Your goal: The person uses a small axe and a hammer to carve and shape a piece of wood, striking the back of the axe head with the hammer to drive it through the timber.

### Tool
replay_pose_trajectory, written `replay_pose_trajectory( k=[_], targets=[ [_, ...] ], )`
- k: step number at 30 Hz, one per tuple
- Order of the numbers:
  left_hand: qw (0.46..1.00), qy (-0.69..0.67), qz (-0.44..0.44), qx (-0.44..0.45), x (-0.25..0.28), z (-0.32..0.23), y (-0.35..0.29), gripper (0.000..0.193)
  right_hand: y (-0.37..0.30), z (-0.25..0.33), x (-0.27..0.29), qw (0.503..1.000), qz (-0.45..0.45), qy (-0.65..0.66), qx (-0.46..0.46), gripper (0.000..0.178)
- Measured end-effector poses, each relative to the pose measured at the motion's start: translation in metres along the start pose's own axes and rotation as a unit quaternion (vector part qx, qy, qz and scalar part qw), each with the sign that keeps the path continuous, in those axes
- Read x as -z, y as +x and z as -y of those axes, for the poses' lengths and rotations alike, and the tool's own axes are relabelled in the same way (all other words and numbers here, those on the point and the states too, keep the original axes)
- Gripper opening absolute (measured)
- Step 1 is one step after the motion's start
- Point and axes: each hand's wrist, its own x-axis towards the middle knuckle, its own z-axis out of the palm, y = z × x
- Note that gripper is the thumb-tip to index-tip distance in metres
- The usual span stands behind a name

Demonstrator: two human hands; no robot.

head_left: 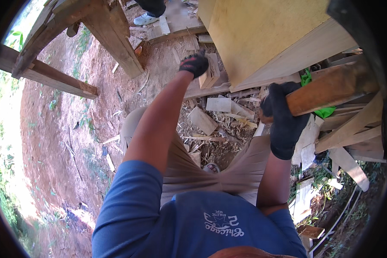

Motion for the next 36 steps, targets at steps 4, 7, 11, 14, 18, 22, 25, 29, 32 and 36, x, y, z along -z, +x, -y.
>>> replay_pose_trajectory(
  k=[4,7,11,14,18,22,25,29,32,36],
  targets=[
    [0.875,-0.273,-0.392,-0.076,0.094,0.063,0.028,0.04,-0.004,-0.075,-0.023,0.998,0.034,-0.007,0.053,0.015],
    [0.528,-0.68,-0.477,-0.176,0.164,0.052,-0.001,0.021,-0.06,-0.273,-0.03,0.928,0.098,-0.338,-0.119,0.037],
    [0.702,-0.442,-0.558,0.023,0.155,0.118,-0.015,0.023,-0.065,-0.322,-0.042,0.905,0.143,-0.27,-0.295,0.045],
    [0.856,-0.143,-0.497,0.011,0.133,0.136,0.011,0.026,-0.061,-0.305,-0.043,0.895,0.181,-0.252,-0.32,0.044],
    [0.954,-0.173,-0.24,-0.055,0.043,0.012,0.003,0.056,-0.052,-0.267,-0.016,0.89,0.174,-0.182,-0.381,0.033],
    [0.989,-0.078,-0.101,-0.077,-0.032,0.047,0.028,0.065,-0.047,-0.222,-0.018,0.867,0.226,-0.112,-0.43,0.03],
    [0.993,-0.116,-0.021,-0.029,-0.044,0.018,0.026,0.062,-0.054,-0.206,-0.006,0.892,0.161,-0.088,-0.412,0.031],
    [0.991,-0.132,-0.018,-0.013,-0.033,0.023,0.025,0.061,-0.053,-0.136,-0.003,0.956,0.1,-0.078,-0.266,0.027],
    [0.992,-0.12,0.006,-0.03,-0.033,0.013,0.022,0.06,-0.035,-0.038,0.009,0.984,0.053,-0.039,-0.167,0.018],
    [0.991,-0.112,-0.049,-0.059,-0.054,0.031,0.045,0.058,-0.025,0.034,0.029,0.999,0.015,0.031,-0.017,0.009]
  ],
)
